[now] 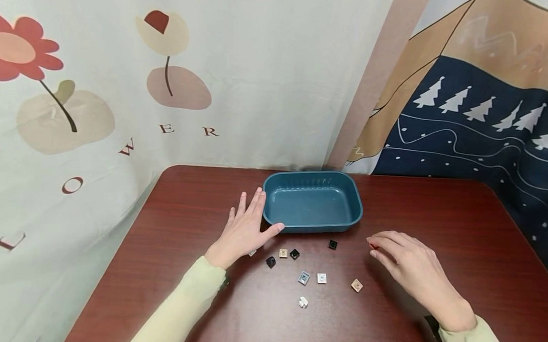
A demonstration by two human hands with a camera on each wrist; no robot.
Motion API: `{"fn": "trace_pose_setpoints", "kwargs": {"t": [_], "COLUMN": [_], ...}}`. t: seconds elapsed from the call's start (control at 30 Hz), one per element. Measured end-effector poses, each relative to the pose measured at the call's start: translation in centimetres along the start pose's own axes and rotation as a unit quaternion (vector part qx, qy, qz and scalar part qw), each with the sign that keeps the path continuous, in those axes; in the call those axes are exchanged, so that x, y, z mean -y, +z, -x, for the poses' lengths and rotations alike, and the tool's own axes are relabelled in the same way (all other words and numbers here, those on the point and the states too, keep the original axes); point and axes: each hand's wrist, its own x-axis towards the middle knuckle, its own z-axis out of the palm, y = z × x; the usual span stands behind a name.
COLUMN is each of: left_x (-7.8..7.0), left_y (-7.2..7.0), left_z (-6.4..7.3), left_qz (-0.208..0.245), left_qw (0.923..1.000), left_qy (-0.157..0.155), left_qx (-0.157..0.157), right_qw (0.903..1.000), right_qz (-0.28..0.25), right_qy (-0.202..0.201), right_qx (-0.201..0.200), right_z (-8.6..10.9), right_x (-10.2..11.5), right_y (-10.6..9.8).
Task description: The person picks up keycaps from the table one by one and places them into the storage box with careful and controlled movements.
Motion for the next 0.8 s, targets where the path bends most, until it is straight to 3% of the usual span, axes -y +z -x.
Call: {"fn": "trace_pose_setpoints", "kwargs": {"t": [0.3,0.8], "left_x": [-0.4,-0.3], "left_y": [-0.3,-0.4], "left_z": [0.0,-0.1], "left_qz": [-0.003,-0.010], "left_qw": [1.0000,0.9998], "left_qy": [0.007,0.010], "left_qx": [0.002,0.011], "right_qw": [0.9994,0.9979], "right_qz": [-0.017,-0.052], "right_qy": [-0.008,0.006], "right_qx": [-0.028,-0.040], "right_z": [-2.1,-5.6], "right_x": [0.9,1.1], "right_y": [0.0,0.9]}}
